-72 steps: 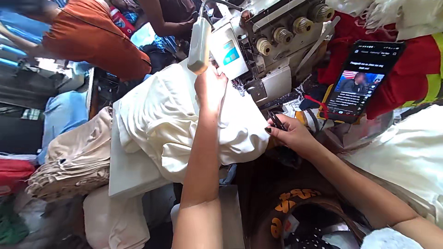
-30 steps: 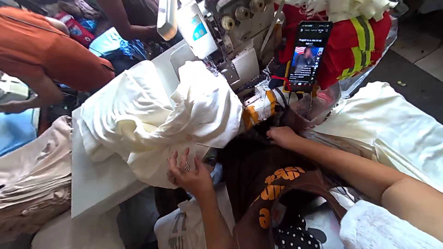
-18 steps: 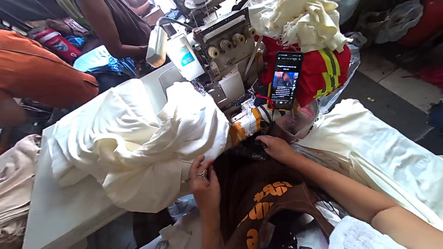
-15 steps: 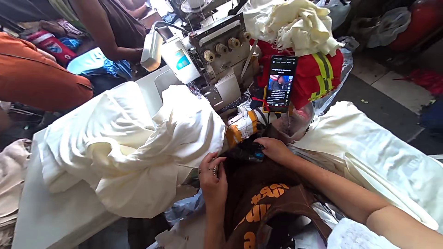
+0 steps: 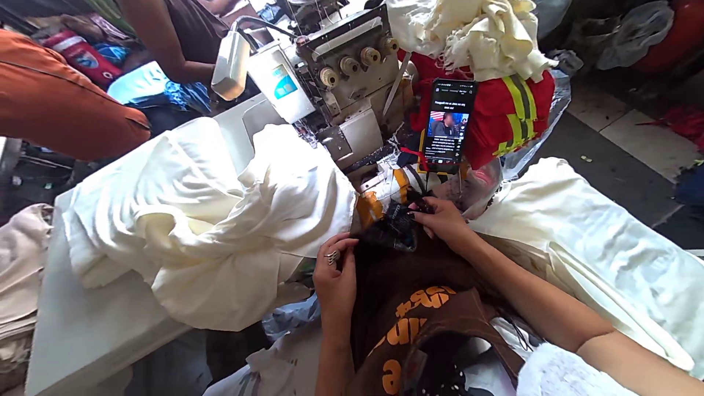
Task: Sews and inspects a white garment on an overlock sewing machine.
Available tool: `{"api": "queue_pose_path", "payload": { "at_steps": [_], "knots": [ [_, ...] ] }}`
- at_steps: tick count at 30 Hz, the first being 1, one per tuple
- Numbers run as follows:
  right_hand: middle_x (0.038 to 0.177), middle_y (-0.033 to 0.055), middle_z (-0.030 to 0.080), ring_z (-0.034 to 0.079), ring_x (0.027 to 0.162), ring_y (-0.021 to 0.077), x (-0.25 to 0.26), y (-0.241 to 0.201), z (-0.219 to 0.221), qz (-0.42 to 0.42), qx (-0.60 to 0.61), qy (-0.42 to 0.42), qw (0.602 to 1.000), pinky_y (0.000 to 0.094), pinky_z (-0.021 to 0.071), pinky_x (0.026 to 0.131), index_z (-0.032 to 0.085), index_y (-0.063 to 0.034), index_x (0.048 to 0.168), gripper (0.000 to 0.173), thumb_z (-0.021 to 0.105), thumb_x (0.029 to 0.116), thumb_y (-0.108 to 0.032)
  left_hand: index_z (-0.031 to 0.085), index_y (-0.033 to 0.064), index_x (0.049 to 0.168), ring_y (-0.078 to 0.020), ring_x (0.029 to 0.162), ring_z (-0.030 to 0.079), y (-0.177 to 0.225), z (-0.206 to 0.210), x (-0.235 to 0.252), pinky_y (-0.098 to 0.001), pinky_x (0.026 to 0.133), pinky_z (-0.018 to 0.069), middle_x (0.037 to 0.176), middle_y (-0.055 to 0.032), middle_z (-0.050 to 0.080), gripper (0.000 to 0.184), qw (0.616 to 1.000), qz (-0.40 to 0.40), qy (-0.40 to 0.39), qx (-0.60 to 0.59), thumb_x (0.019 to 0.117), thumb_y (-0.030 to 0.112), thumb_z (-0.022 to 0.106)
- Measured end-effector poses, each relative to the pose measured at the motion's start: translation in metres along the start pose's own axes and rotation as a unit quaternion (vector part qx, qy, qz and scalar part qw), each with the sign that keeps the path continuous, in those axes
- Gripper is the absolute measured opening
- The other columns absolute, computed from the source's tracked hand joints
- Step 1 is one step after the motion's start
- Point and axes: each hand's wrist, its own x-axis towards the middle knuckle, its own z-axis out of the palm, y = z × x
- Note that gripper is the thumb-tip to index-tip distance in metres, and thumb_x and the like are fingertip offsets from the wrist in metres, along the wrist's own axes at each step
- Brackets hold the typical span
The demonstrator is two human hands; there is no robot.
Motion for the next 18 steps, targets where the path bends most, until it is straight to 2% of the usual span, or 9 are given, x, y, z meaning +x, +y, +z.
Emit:
{"api": "queue_pose_path", "payload": {
  "at_steps": [2,5,10,11,13,15,16,17,18],
  "knots": [
    [0.065,0.0011,0.059,0.047,0.045,0.0036,-0.005,-0.006,0.001,0.011,0.064,-0.017,0.998,0.0177,0.0424,0.045,0.066,0.001,0.112,0.018,0.069,0.0952,-0.004,0.073,-0.0038,0.104,-0.0168,0.112,0.068,0.002,0.003,0.003,-0.0287,0.096,0.0575,0.117,-0.0148,0.071,0.018,0.999,-0.014,-0.015,-0.036,0.0898,-0.008,0.063],
    [0.063,0.0019,0.06,0.048,0.045,0.0036,-0.01,-0.012,0.001,-0.002,0.115,-0.038,0.993,0.0171,0.0424,0.044,0.067,0.0011,0.11,0.017,0.07,0.0934,-0.001,0.07,-0.0063,0.109,-0.0176,0.107,0.071,0.006,0.013,0.008,-0.0313,0.095,0.059,0.112,-0.0134,0.073,0.019,0.994,-0.049,-0.035,-0.092,0.0913,-0.007,0.064],
    [0.067,0.0011,0.062,0.048,0.045,0.0026,-0.013,-0.016,0.004,-0.034,0.11,-0.046,0.992,0.017,0.0428,0.044,0.069,-0.0006,0.107,0.014,0.07,0.0938,-0.002,0.069,-0.0051,0.112,-0.0152,0.098,0.072,0.018,0.021,0.008,-0.0295,0.088,0.0611,0.109,-0.0122,0.073,0.02,0.997,-0.029,-0.025,-0.061,0.0925,0.0,0.068],
    [0.069,0.0007,0.063,0.048,0.045,0.0023,-0.012,-0.017,0.004,-0.035,0.109,-0.045,0.992,0.017,0.0425,0.044,0.068,-0.0009,0.108,0.015,0.07,0.0939,-0.004,0.067,-0.0057,0.116,-0.015,0.097,0.072,0.02,0.023,0.009,-0.029,0.085,0.0619,0.112,-0.013,0.072,0.026,0.996,-0.041,-0.034,-0.069,0.0916,0.002,0.071],
    [0.073,-0.0001,0.064,0.047,0.046,0.0017,-0.011,-0.017,0.004,-0.038,0.104,-0.046,0.993,0.0164,0.0422,0.044,0.068,-0.0009,0.11,0.016,0.07,0.0942,-0.005,0.059,-0.0052,0.132,-0.015,0.097,0.071,0.022,0.029,0.012,-0.0284,0.08,0.0615,0.127,-0.0157,0.066,0.049,0.99,-0.073,-0.078,-0.088,0.0881,0.008,0.077],
    [0.077,-0.0006,0.065,0.047,0.047,0.0012,-0.012,-0.016,0.005,-0.044,0.092,-0.055,0.993,0.0163,0.0422,0.044,0.067,-0.0013,0.111,0.017,0.07,0.0945,-0.006,0.055,-0.0048,0.138,-0.0144,0.098,0.071,0.016,0.04,0.016,-0.0281,0.08,0.0616,0.134,-0.0173,0.062,0.059,0.984,-0.092,-0.115,-0.099,0.0857,0.009,0.08],
    [0.078,-0.0007,0.065,0.047,0.047,0.0013,-0.014,-0.015,0.005,-0.047,0.086,-0.059,0.993,0.0167,0.0424,0.045,0.067,-0.0013,0.111,0.018,0.07,0.0944,-0.006,0.059,-0.0053,0.134,-0.0135,0.099,0.07,0.013,0.046,0.017,-0.0279,0.084,0.0606,0.13,-0.0169,0.064,0.055,0.982,-0.098,-0.123,-0.101,0.0856,0.008,0.079],
    [0.079,-0.0008,0.065,0.047,0.047,0.0013,-0.014,-0.013,0.005,-0.051,0.085,-0.06,0.993,0.0168,0.0425,0.045,0.067,-0.0016,0.111,0.017,0.07,0.0944,-0.006,0.065,-0.0056,0.124,-0.0116,0.098,0.07,0.011,0.051,0.019,-0.027,0.086,0.0595,0.12,-0.0146,0.069,0.043,0.982,-0.105,-0.12,-0.101,0.0854,0.006,0.079],
    [0.079,-0.0006,0.065,0.047,0.047,0.0016,-0.015,-0.011,0.005,-0.057,0.087,-0.055,0.993,0.0172,0.0424,0.044,0.067,-0.0018,0.111,0.017,0.069,0.0945,-0.006,0.072,-0.0035,0.108,-0.0077,0.091,0.07,0.01,0.055,0.021,-0.0243,0.084,0.0592,0.105,-0.0097,0.073,0.025,0.983,-0.108,-0.112,-0.093,0.0849,0.004,0.078]
  ]
}}
